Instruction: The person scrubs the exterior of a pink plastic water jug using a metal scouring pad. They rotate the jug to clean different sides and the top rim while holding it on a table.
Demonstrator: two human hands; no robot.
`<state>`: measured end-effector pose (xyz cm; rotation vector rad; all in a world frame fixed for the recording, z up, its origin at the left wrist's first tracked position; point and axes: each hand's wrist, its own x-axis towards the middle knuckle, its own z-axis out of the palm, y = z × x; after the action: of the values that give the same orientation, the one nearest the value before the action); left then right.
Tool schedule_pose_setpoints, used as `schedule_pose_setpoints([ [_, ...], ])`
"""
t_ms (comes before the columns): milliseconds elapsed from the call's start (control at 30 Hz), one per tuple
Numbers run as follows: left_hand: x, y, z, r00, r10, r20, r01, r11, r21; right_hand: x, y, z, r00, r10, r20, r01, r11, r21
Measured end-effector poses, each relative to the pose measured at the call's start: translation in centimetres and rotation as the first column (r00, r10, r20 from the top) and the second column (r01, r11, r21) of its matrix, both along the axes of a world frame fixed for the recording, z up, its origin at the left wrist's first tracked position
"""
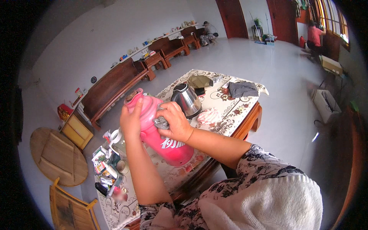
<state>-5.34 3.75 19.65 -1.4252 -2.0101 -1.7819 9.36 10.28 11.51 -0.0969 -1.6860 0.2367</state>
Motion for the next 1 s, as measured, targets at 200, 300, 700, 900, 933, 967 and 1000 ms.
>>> schedule_pose_setpoints([
  [200, 0.0, 0.0, 0.0, 0.999, 0.031, -0.036, -0.031, 0.999, -0.006, 0.0, -0.4, 0.3, 1.000, -0.008, -0.017, 0.008, 1.000, -0.012],
  [300, 0.7, -0.7, 0.5, 0.989, 0.138, -0.061, -0.144, 0.984, -0.109, -0.5, -0.2, 0.1, 0.998, -0.047, -0.028, 0.047, 0.999, 0.010],
  [700, 0.0, -0.6, 0.2, 0.998, 0.056, -0.009, -0.057, 0.998, -0.034, -0.5, -0.2, 0.1, 0.999, -0.013, -0.047, 0.015, 0.998, 0.057],
  [900, -0.1, -0.3, -0.1, 0.998, 0.052, 0.024, -0.051, 0.997, -0.051, 0.4, 0.3, -0.7, 0.999, -0.002, 0.039, -0.001, 0.997, 0.072],
  [933, 0.0, -0.2, -0.1, 0.999, 0.037, 0.033, -0.035, 0.999, -0.036, 0.7, 0.5, -0.9, 0.998, 0.012, 0.057, -0.016, 0.998, 0.065],
  [967, 0.1, 0.0, -0.2, 0.999, 0.034, 0.028, -0.034, 0.999, -0.032, 1.1, 0.6, -1.1, 0.997, 0.023, 0.076, -0.027, 0.998, 0.058],
  [1000, 0.1, 0.3, -0.1, 0.999, 0.025, 0.021, -0.025, 0.999, -0.022, 1.4, 0.8, -1.0, 0.995, 0.026, 0.093, -0.032, 0.998, 0.056],
])
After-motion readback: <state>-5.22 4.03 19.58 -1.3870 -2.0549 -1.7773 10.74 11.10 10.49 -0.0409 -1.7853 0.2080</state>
